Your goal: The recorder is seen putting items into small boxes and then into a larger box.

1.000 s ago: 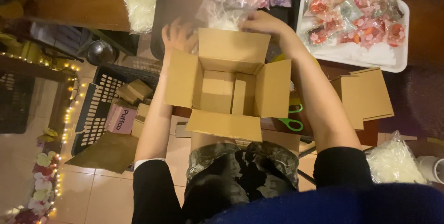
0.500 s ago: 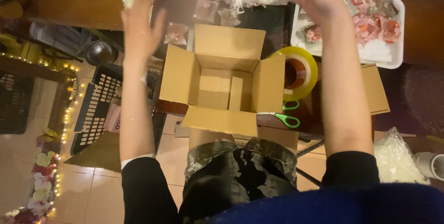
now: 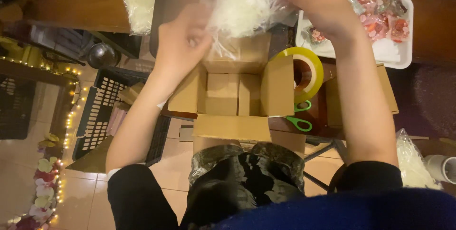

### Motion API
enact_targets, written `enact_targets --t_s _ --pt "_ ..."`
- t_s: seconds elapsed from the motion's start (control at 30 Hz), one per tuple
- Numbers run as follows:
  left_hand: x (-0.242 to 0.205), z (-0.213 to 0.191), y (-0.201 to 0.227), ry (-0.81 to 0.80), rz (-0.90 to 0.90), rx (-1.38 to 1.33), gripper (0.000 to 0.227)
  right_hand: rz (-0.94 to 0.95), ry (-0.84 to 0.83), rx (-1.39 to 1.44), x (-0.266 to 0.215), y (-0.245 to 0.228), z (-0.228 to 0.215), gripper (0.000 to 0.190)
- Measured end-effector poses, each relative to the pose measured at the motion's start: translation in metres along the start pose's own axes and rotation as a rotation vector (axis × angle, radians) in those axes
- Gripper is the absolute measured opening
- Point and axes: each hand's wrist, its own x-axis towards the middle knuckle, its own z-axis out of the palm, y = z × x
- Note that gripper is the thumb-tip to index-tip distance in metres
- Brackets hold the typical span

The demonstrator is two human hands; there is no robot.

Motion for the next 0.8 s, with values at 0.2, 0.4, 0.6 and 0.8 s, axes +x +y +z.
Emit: enact_targets --t_s 0.2,0.4,0.6,0.8 --pt "-0.029 -0.004 -0.016 0.1 0.354 0.609 0.031 0.061 0.192 0.031 -0.012 0.008 0.028 0.017" --pt "-0.023 -0.008 0.009 0.097 0.439 0.61 0.041 0.079 0.125 0.092 -0.02 0.035 0.023 0.01" --pt "-0.013 0.005 0.002 0.005 0.482 0.767 0.026 0.183 0.044 0.2 -0.022 0.038 0.04 0.012" --pt "-0.016 -0.013 0.003 -0.044 0.549 0.434 0.023 0.143 0.137 0.063 -0.024 0.039 0.019 0.02"
